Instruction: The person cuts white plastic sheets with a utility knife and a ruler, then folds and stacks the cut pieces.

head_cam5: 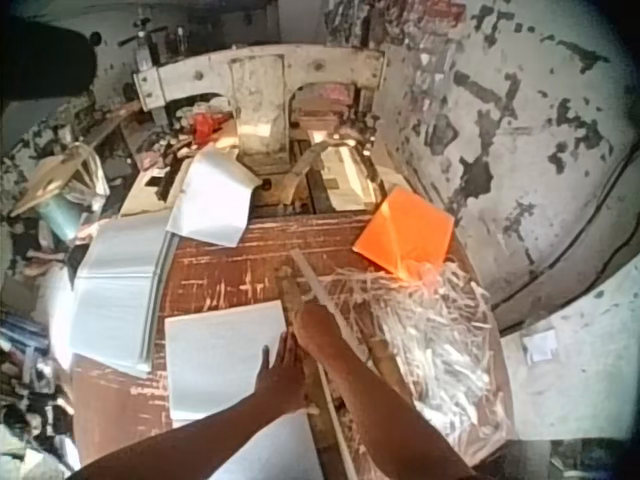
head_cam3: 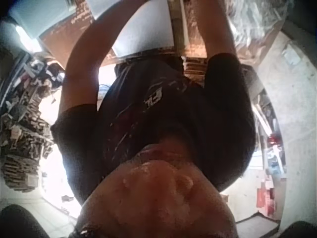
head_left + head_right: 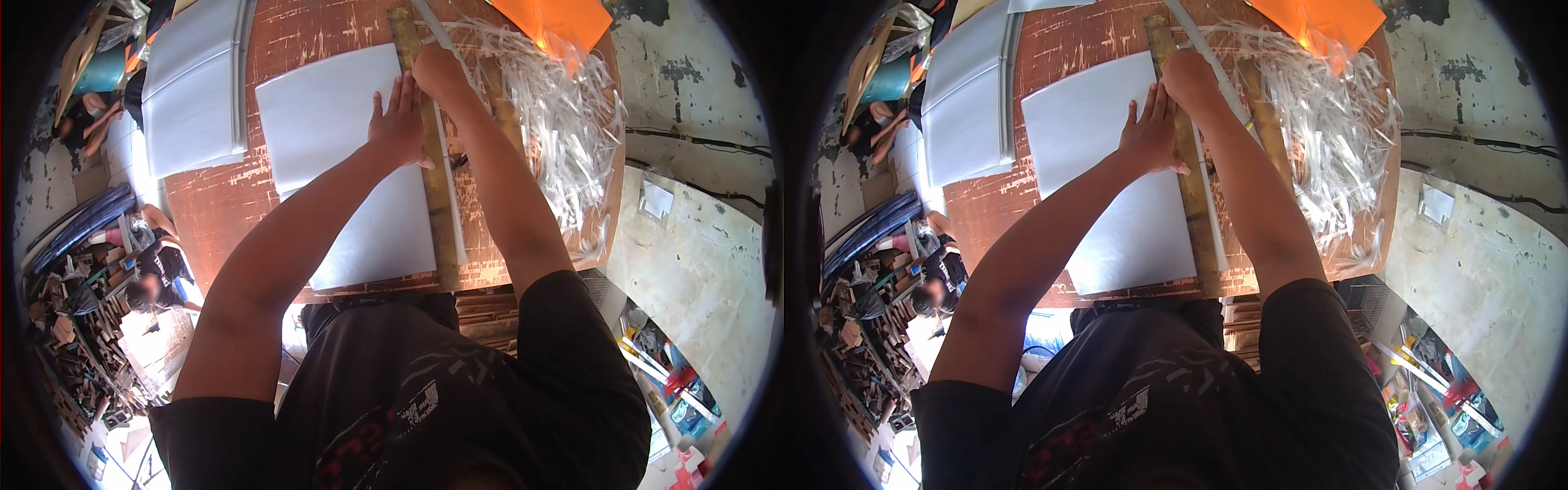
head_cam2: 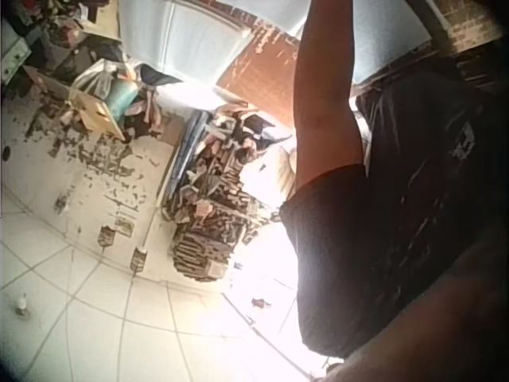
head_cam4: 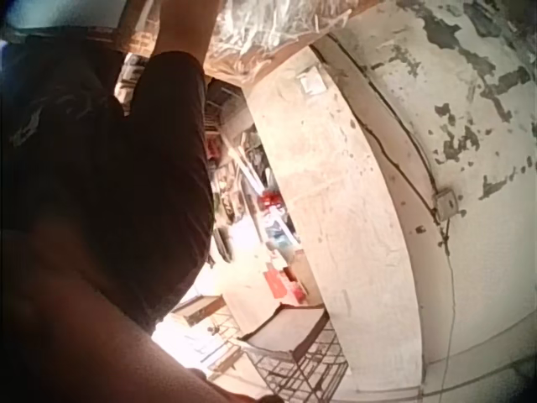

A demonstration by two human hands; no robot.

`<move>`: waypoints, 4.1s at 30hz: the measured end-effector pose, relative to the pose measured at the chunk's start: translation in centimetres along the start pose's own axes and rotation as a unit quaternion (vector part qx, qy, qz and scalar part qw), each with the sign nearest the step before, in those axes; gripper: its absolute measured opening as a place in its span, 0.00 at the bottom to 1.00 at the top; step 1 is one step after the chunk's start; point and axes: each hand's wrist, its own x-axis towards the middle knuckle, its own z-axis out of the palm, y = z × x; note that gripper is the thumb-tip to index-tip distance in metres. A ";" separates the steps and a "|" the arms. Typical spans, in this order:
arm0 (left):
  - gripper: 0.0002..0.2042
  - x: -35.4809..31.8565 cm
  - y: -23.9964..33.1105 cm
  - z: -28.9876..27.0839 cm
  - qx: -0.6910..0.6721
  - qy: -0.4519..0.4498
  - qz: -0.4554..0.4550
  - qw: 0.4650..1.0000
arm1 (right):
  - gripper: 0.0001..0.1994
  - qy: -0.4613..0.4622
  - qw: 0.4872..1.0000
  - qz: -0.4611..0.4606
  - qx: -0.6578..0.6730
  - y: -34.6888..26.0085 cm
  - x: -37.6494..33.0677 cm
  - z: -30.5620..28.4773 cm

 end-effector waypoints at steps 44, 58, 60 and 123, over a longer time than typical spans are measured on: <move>0.69 0.5 1.1 -0.2 0.012 -0.006 0.004 1.000 | 0.15 0.072 0.995 0.057 0.029 2.0 -0.4 -0.3; 0.70 0.7 0.8 0.1 0.001 -0.002 -0.003 1.000 | 0.14 -0.095 0.993 0.065 0.006 0.4 0.7 -0.6; 0.70 0.8 1.3 -0.1 0.001 -0.004 0.002 1.000 | 0.18 -0.037 0.992 0.092 0.074 1.4 -0.3 0.1; 0.70 0.6 0.6 -0.1 0.010 -0.019 -0.011 1.000 | 0.16 -0.115 0.982 0.119 0.093 5.7 -28.6 2.3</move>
